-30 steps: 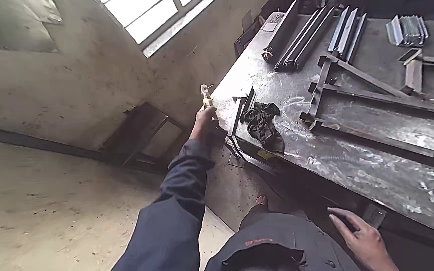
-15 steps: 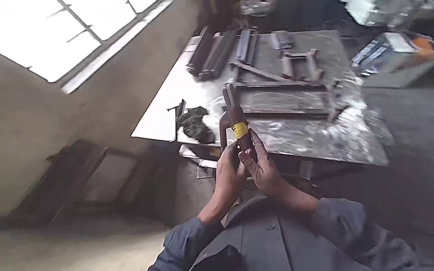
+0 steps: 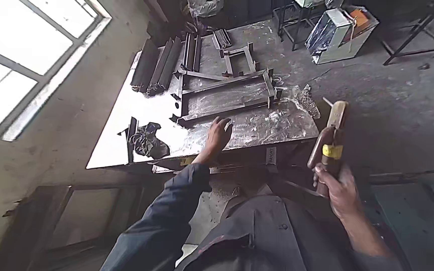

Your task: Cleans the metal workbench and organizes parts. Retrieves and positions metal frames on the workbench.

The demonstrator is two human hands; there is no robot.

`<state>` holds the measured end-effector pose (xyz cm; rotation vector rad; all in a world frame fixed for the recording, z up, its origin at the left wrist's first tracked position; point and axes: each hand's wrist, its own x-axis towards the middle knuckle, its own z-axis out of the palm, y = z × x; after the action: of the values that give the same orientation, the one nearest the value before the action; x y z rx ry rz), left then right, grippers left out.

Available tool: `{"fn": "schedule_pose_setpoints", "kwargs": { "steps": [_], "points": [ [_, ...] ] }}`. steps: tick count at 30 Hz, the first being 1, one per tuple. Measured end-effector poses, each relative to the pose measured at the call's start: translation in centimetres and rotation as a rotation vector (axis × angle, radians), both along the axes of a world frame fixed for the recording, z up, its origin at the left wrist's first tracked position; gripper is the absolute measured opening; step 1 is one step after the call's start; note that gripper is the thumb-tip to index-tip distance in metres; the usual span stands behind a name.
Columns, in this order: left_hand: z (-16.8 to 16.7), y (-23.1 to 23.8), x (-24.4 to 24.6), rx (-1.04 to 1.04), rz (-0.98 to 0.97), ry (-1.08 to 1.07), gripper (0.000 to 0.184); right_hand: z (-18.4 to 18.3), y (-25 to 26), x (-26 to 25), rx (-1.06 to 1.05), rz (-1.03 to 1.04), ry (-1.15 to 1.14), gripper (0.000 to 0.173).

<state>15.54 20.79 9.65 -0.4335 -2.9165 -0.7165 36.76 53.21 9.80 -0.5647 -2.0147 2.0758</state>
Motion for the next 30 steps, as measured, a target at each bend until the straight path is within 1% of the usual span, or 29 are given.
{"fn": "schedule_pose_setpoints", "kwargs": {
  "steps": [1,2,3,4,5,6,7,8,9,10,12,15,18,20,23,25,27,30],
  "points": [
    [-1.1,-0.2,-2.6,-0.061,-0.008,0.026,0.035,-0.3,0.1,0.8,0.026,-0.056,-0.061,0.058],
    [-2.1,-0.2,-5.3,-0.12,-0.022,0.067,0.038,-0.5,0.0,1.5,0.013,-0.098,-0.105,0.053],
    [-2.8,-0.1,-7.8,-0.175,-0.038,0.088,0.045,-0.8,-0.3,2.1,-0.012,-0.127,-0.142,0.046],
    [-3.3,0.1,-9.9,-0.213,-0.043,0.069,0.053,-1.2,-0.7,2.9,-0.031,-0.144,-0.174,0.042],
    [-3.6,0.2,-11.7,-0.234,-0.051,0.031,0.06,-1.7,-0.9,3.6,-0.019,-0.151,-0.2,0.045],
    [-3.8,0.4,-13.5,-0.256,-0.062,-0.027,0.064,-2.2,-1.1,4.1,0.013,-0.156,-0.218,0.053],
    [-4.0,0.5,-15.0,-0.277,-0.076,-0.107,0.064,-2.6,-1.3,4.5,0.056,-0.154,-0.228,0.063],
    [-4.4,0.7,-16.1,-0.3,-0.094,-0.177,0.057,-2.9,-1.5,4.9,0.099,-0.152,-0.233,0.072],
    [-4.9,1.1,-16.6,-0.318,-0.117,-0.224,0.051,-3.0,-1.8,5.1,0.124,-0.154,-0.247,0.077],
    [-4.9,1.4,-16.4,-0.326,-0.124,-0.261,0.051,-3.0,-2.2,5.3,0.147,-0.164,-0.257,0.078],
    [-4.8,1.3,-15.4,-0.305,-0.128,-0.27,0.052,-3.2,-3.3,5.1,0.207,-0.185,-0.248,0.076],
    [-5.0,0.2,-13.3,-0.281,-0.218,-0.283,0.062,-3.0,-5.3,3.0,0.266,-0.226,-0.236,0.069],
    [-5.4,-0.6,-11.6,-0.259,-0.32,-0.258,0.06,-2.5,-7.3,-0.4,0.2,-0.218,-0.225,0.059],
    [-5.6,-0.5,-11.8,-0.246,-0.367,-0.235,0.054,-2.2,-8.6,-2.8,0.151,-0.215,-0.228,0.051],
    [-5.6,0.1,-12.8,-0.222,-0.382,-0.24,0.047,-1.6,-9.8,-5.8,0.136,-0.228,-0.207,0.05],
    [-5.2,0.3,-13.3,-0.21,-0.371,-0.258,0.046,-1.1,-10.5,-7.4,0.154,-0.218,-0.189,0.054],
    [-4.7,0.3,-13.4,-0.221,-0.375,-0.293,0.045,-1.0,-11.2,-8.1,0.159,-0.211,-0.167,0.059],
    [-4.4,0.2,-13.8,-0.224,-0.392,-0.309,0.048,-0.8,-11.4,-8.7,0.154,-0.207,-0.15,0.062]
  ]
}}
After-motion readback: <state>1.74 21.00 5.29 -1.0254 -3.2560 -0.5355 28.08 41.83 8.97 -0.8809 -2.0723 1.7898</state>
